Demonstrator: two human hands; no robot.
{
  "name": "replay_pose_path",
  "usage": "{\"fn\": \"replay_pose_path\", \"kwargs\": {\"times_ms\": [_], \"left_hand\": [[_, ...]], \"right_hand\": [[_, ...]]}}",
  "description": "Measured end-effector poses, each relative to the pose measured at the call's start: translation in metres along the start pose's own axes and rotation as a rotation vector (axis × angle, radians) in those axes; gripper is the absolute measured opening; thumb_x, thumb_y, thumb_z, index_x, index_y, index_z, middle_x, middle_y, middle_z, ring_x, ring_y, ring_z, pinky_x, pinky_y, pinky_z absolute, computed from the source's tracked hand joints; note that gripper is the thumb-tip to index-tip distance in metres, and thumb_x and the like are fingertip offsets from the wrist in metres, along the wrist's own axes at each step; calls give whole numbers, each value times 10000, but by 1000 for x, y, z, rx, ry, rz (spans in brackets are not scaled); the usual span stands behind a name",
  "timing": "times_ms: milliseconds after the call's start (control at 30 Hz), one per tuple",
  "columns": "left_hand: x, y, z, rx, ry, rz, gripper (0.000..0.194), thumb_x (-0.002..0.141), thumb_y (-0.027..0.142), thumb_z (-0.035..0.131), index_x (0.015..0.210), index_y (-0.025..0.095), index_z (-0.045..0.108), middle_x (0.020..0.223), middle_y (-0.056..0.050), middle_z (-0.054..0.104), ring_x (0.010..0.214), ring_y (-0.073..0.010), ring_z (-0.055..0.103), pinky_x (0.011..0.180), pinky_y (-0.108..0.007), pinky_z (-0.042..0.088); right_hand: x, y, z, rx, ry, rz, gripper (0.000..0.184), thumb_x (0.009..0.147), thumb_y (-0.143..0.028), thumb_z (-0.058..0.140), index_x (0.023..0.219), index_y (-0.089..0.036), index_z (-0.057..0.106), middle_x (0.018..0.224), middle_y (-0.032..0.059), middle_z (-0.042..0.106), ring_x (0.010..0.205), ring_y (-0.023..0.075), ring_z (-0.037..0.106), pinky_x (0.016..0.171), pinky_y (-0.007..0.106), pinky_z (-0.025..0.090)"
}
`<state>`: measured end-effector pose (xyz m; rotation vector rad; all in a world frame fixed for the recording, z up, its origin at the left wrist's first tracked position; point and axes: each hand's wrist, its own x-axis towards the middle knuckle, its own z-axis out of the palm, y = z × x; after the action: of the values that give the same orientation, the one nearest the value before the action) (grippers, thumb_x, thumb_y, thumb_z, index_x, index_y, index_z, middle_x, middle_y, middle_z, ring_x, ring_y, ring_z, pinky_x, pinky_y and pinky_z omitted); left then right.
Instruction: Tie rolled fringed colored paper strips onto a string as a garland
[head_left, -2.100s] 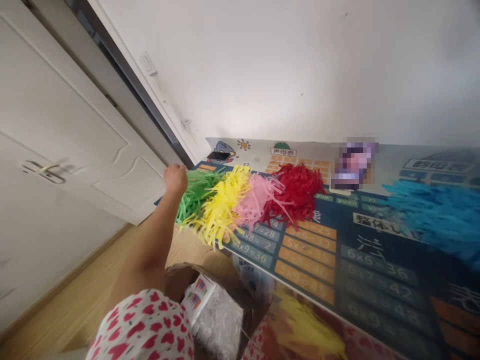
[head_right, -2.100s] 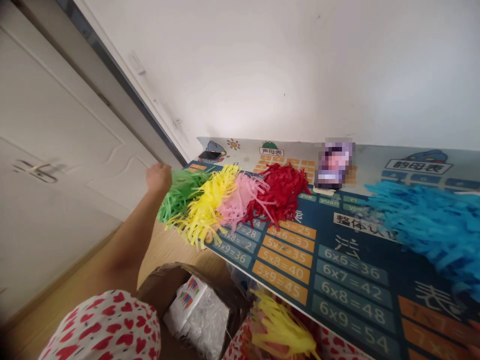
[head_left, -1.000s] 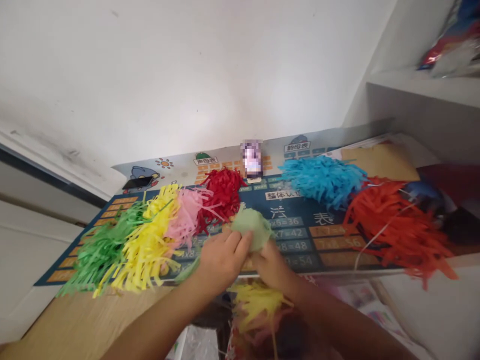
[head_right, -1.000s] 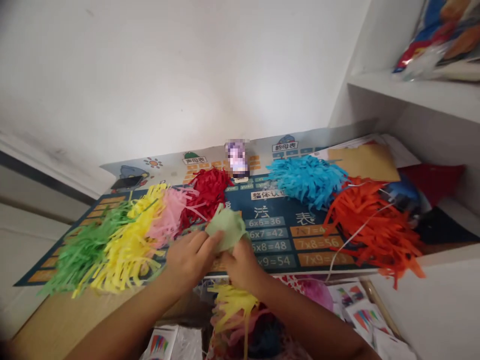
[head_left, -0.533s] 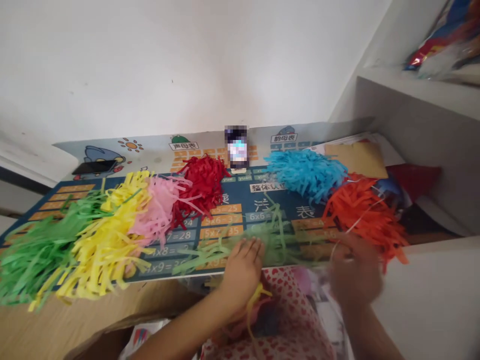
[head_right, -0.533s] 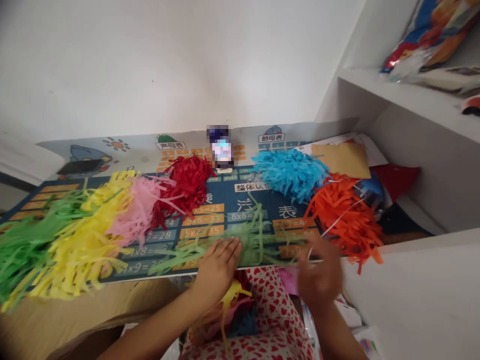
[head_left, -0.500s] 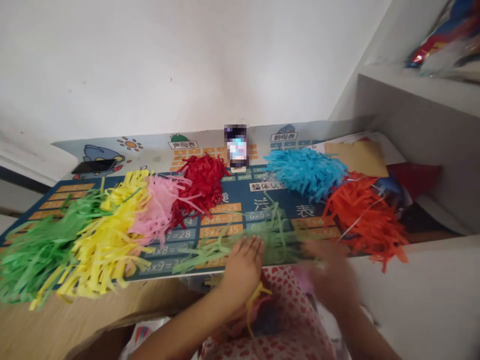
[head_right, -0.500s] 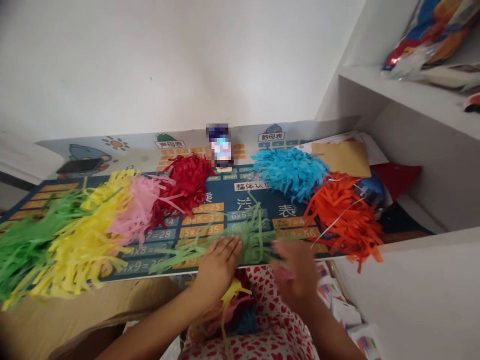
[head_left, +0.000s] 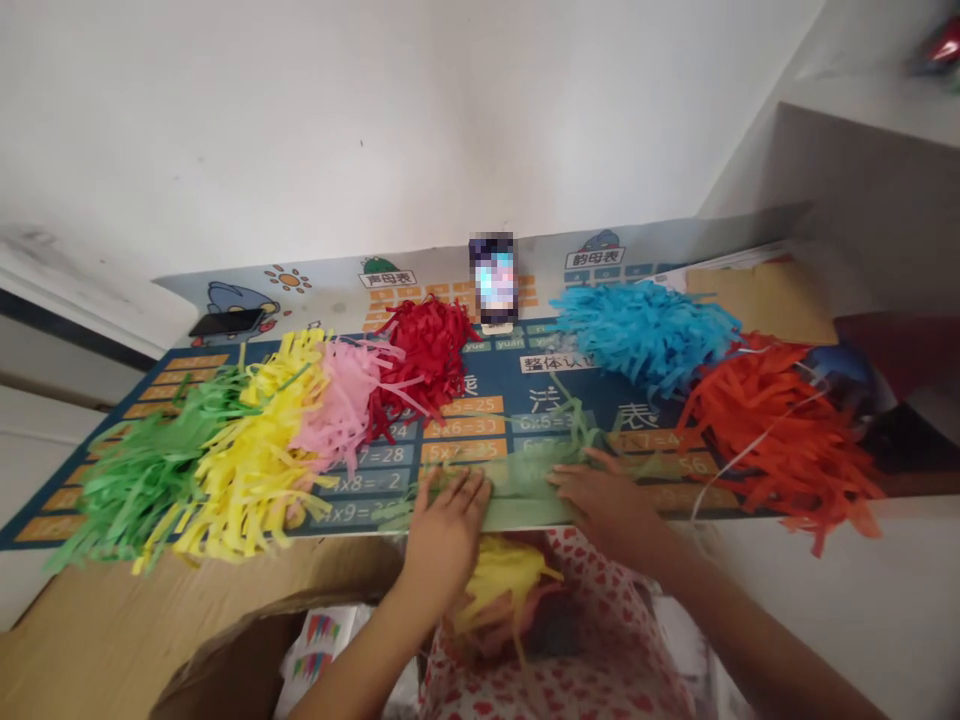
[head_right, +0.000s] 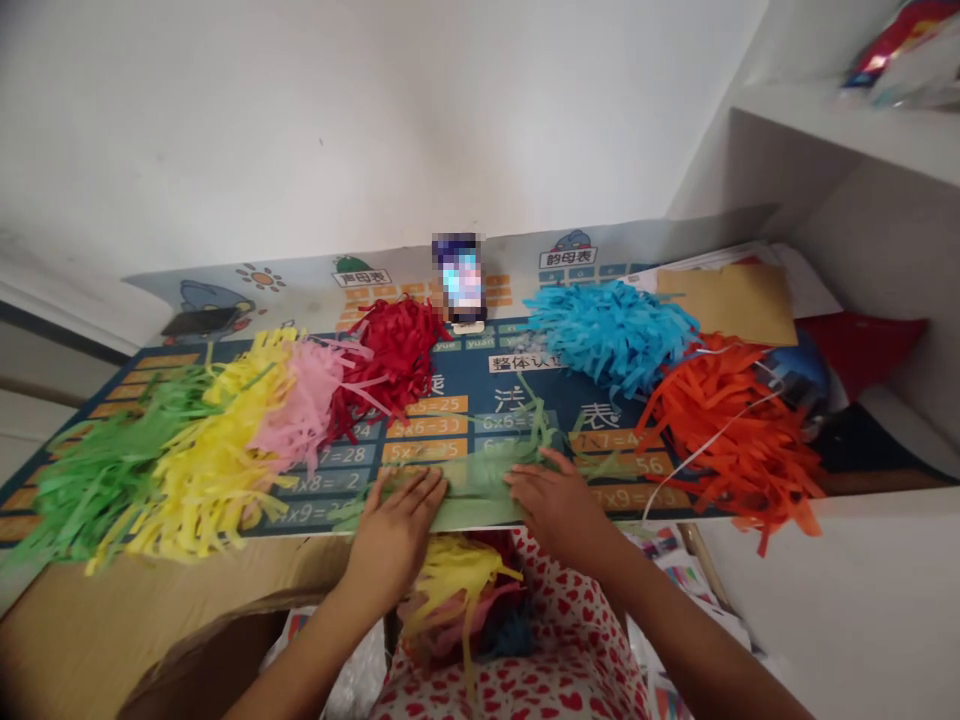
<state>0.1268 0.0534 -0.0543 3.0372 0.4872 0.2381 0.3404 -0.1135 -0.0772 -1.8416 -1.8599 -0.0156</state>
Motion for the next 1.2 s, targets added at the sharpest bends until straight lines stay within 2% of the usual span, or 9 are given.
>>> {"fn": "replay_pose_path", "kwargs": {"times_ms": [133,233,300,367,433,567,733,933,1200], "left_hand": [[-8,-7,-25,-3,45,-136,547,769,76,532,1300,193,593,1378,-134,588,1271,-329,509,1056,-555,352],[1,21,-30,-162,80,-7,598,762,176,594,1354,185,512,1428,-143,532,1316,-311,462,1083,-525,333],[12,39,-22,-230,97,24,496,830,219,575,1320,182,515,1274,-135,644,1195,-277,565,1092,-529,315],[21,47,-12,-259,134,-68,303,891,204,530,1189,187,585,1048,-96,727,979,-243,655,1045,-519,345],[26,45,-2,-321,137,-141,168,915,179,513,1028,202,634,914,-51,742,860,-215,670,989,-483,372],[28,29,5,-387,127,-252,121,922,220,542,903,208,662,877,-28,751,861,-219,664,900,-434,373],[36,24,4,-306,93,-336,212,925,330,553,830,209,698,765,-35,732,801,-224,653,870,-405,356],[50,24,5,-108,45,-403,229,913,336,530,837,199,697,710,-64,711,763,-253,646,820,-407,336],[57,21,2,-114,1,-408,207,887,334,540,788,202,665,719,-56,718,757,-228,652,825,-387,322]], "right_hand": [[2,4,-9,-12,-32,17,197,881,-125,520,999,-198,660,1066,72,729,1061,199,643,1033,429,326],[8,2,-16,-12,-102,20,205,906,-158,508,1044,-185,658,1013,84,728,992,210,644,954,416,349],[12,2,-21,1,-125,9,199,942,-200,489,1027,-189,668,978,84,727,968,210,640,934,410,347],[15,4,-25,30,-127,22,209,973,-247,477,988,-202,681,948,69,726,952,204,637,919,394,345],[17,8,-27,69,-141,75,251,996,-299,466,911,-205,683,885,45,718,890,188,633,875,365,353],[25,12,-23,36,-152,242,375,1001,-361,458,734,-191,658,785,37,680,806,184,587,768,328,343],[40,11,-14,-91,-166,426,226,935,-316,567,784,-204,693,838,29,683,836,192,598,745,320,310],[48,12,-9,-128,-180,517,197,898,-321,607,756,-198,667,797,21,675,766,180,602,732,318,299],[49,17,-5,-115,-173,549,247,893,-362,608,707,-199,624,755,14,663,715,180,593,706,312,303]]}}
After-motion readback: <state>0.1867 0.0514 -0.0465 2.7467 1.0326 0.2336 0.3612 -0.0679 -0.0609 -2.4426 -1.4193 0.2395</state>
